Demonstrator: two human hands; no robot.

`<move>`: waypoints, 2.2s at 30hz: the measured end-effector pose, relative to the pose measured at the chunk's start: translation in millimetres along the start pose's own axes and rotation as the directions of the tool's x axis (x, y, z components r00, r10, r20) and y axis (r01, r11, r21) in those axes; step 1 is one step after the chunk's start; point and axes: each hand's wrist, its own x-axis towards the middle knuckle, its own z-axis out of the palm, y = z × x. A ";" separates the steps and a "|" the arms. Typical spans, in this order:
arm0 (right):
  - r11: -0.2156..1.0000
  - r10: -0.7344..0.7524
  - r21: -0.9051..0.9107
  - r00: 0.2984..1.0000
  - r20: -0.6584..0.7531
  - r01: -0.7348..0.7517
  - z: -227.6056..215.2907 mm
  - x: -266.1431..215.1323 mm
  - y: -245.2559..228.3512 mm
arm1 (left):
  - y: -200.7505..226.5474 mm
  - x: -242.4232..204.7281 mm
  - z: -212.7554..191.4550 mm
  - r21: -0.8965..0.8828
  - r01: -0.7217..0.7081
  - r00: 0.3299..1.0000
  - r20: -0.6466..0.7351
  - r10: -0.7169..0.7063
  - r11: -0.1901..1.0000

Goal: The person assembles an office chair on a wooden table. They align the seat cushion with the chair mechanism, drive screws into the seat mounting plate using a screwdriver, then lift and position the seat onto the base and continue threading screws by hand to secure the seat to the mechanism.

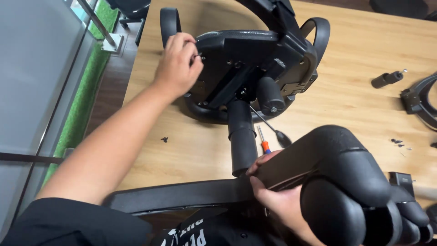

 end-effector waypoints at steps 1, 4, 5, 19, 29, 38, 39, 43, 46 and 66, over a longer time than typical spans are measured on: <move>0.997 0.018 -0.075 1.000 0.020 -0.017 -0.2 2.4 -8.9 | 7.8 4.4 3.9 0.012 -0.010 0.999 -0.049 0.011 1.000; 0.988 -0.025 -0.149 0.996 0.089 0.038 -2.1 -1.4 -14.9 | 14.3 -12.3 41.9 -0.008 0.177 0.976 0.133 -0.175 0.984; 0.987 -0.033 -0.153 0.995 0.097 0.048 -3.3 -2.5 -11.5 | 18.9 -22.1 51.0 -0.006 0.178 0.977 0.121 -0.176 0.984; 0.974 -0.213 -0.057 0.973 0.087 0.219 -25.6 -27.7 24.6 | 72.6 -3.8 63.5 -0.126 0.060 0.997 0.048 -0.054 0.990; 0.955 -0.062 -0.282 0.990 0.124 0.095 -20.7 -31.6 24.2 | 70.9 -24.9 54.6 -0.111 0.209 0.966 0.181 -0.187 0.972; 0.945 -0.148 -0.263 0.973 0.179 0.192 -17.5 -34.2 13.1 | 67.3 -93.4 65.4 -0.272 0.330 0.930 0.259 -0.261 0.904; 0.945 -0.165 -0.248 0.965 0.205 0.214 -18.3 -34.3 11.6 | 67.0 -110.5 73.1 -0.355 0.403 0.905 0.294 -0.308 0.844; 0.950 -0.152 -0.227 0.955 0.253 0.212 -16.6 -35.6 11.6 | 82.8 -167.3 97.3 -0.460 0.853 0.517 0.672 -0.530 0.247; 0.913 -0.195 -0.302 0.945 0.264 0.273 -16.4 -39.0 32.3 | 111.1 -192.8 108.6 -0.511 0.859 0.451 0.746 -0.490 0.014; 0.870 -0.304 -0.297 0.902 0.305 0.394 -9.8 -34.2 70.0 | 107.0 -176.9 138.5 -0.851 0.303 0.644 0.515 -0.566 -0.430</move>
